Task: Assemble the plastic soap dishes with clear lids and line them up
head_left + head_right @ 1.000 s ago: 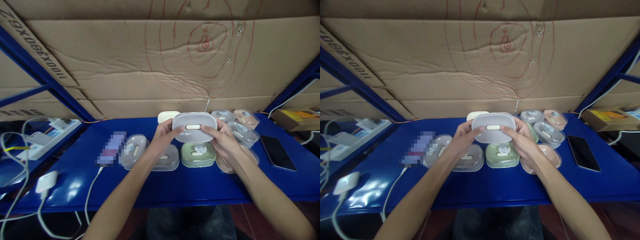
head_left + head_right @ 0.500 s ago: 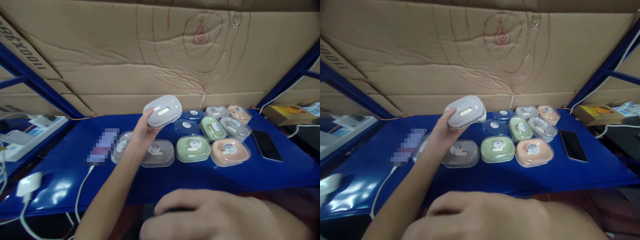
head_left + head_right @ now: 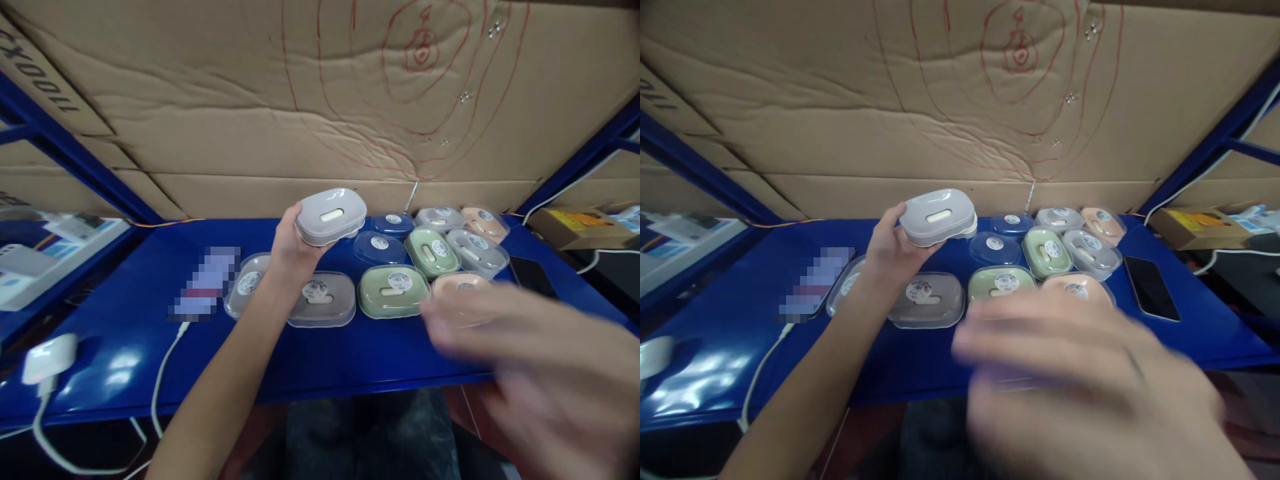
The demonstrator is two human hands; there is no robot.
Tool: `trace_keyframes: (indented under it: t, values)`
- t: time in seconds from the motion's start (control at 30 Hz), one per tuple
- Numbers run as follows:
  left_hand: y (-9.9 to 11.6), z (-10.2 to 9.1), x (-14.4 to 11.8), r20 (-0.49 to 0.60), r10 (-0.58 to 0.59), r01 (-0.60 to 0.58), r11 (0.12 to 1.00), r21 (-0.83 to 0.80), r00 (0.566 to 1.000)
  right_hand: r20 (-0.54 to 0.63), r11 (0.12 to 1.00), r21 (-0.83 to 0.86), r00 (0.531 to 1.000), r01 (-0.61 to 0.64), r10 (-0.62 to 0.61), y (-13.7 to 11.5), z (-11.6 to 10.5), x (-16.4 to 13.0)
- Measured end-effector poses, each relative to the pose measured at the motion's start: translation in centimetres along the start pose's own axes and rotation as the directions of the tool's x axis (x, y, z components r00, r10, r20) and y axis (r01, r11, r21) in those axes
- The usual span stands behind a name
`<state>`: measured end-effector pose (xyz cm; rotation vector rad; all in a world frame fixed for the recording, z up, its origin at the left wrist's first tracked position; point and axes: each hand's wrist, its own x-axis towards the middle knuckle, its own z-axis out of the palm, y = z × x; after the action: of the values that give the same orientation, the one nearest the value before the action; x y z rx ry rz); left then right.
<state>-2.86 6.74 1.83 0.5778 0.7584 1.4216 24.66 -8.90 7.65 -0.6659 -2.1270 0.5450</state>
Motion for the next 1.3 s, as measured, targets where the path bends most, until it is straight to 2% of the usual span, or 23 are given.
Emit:
trace_keyframes:
  t: [0.03,0.07,0.1,0.17,0.23,0.3,0.4,0.57,0.7,0.8,0.9,0.97,1.03,1.07,1.17,1.23,1.3]
  values:
    - [-0.1,0.0,0.0,0.007,0.006,-0.006,1.0,0.0,1.0,-0.015,0.994,-0.089,0.998,-0.061,0.06,1.8,-0.1,1.6]
    - [-0.2,0.1,0.0,0.013,0.014,-0.014,1.0,0.0,1.0,-0.021,0.958,-0.273,0.996,-0.09,0.087,3.9,-0.1,3.3]
    - [-0.3,0.1,0.0,0.019,0.019,-0.019,1.0,-0.001,1.0,0.05,0.895,-0.432,0.989,-0.107,0.142,6.1,-0.1,5.0]
    - [-0.4,0.3,-0.1,0.02,0.019,-0.019,1.0,-0.014,1.0,0.211,0.756,-0.647,0.929,-0.1,0.304,10.8,0.3,8.0]
    - [-0.5,0.5,-0.2,0.023,0.017,-0.016,0.999,-0.032,1.0,0.29,0.66,-0.746,0.848,-0.089,0.443,14.6,0.8,9.8]
    - [-0.6,0.5,-0.4,0.051,0.02,-0.019,0.999,-0.038,0.999,0.346,0.627,-0.776,0.788,-0.064,0.509,17.0,1.5,10.5]
    - [-0.5,0.4,-0.7,0.105,0.011,-0.009,1.0,-0.021,0.994,0.387,0.635,-0.772,0.764,-0.037,0.515,18.4,2.6,10.3]
    - [-0.5,0.5,-0.6,0.093,-0.067,0.07,0.997,-0.03,0.993,0.373,0.659,-0.751,0.79,-0.052,0.487,18.7,3.6,10.1]
    - [-0.3,0.8,-0.4,0.048,-0.071,0.074,0.995,-0.069,0.996,0.332,0.685,-0.724,0.831,-0.078,0.446,17.8,1.9,9.9]
    - [0.0,0.6,-0.4,0.041,-0.043,0.046,0.996,-0.075,0.998,0.216,0.722,-0.676,0.898,-0.146,0.383,16.3,-0.6,9.1]
    - [0.0,0.2,-0.3,0.058,-0.02,0.023,0.998,-0.055,0.998,0.029,0.768,-0.607,0.961,-0.202,0.275,14.1,-2.8,8.1]
    - [-0.2,-0.1,-0.1,0.042,-0.03,0.031,0.999,-0.029,0.999,-0.099,0.811,-0.554,0.982,-0.189,0.161,12.2,-3.4,7.7]
    - [-0.6,-0.1,-0.1,0.015,-0.057,0.057,0.998,0.002,0.998,-0.146,0.86,-0.495,0.987,-0.126,0.061,10.1,-3.0,7.7]
    - [-0.9,0.0,-0.2,0.007,-0.071,0.071,0.997,0.016,0.997,-0.124,0.88,-0.468,0.992,-0.087,0.032,9.2,-2.5,7.9]
    - [-1.6,0.6,-0.7,0.024,-0.086,0.085,0.996,0.04,0.996,0.066,0.896,-0.443,0.998,0.033,-0.004,7.6,0.0,8.5]
    - [-1.8,1.0,-1.1,0.024,-0.063,0.061,0.996,0.057,0.998,0.159,0.889,-0.45,0.987,0.085,-0.014,7.8,1.5,8.7]
    - [-2.0,1.3,-1.3,0.009,-0.035,0.034,0.997,0.076,0.999,0.182,0.888,-0.447,0.983,0.108,-0.028,8.7,2.5,8.8]
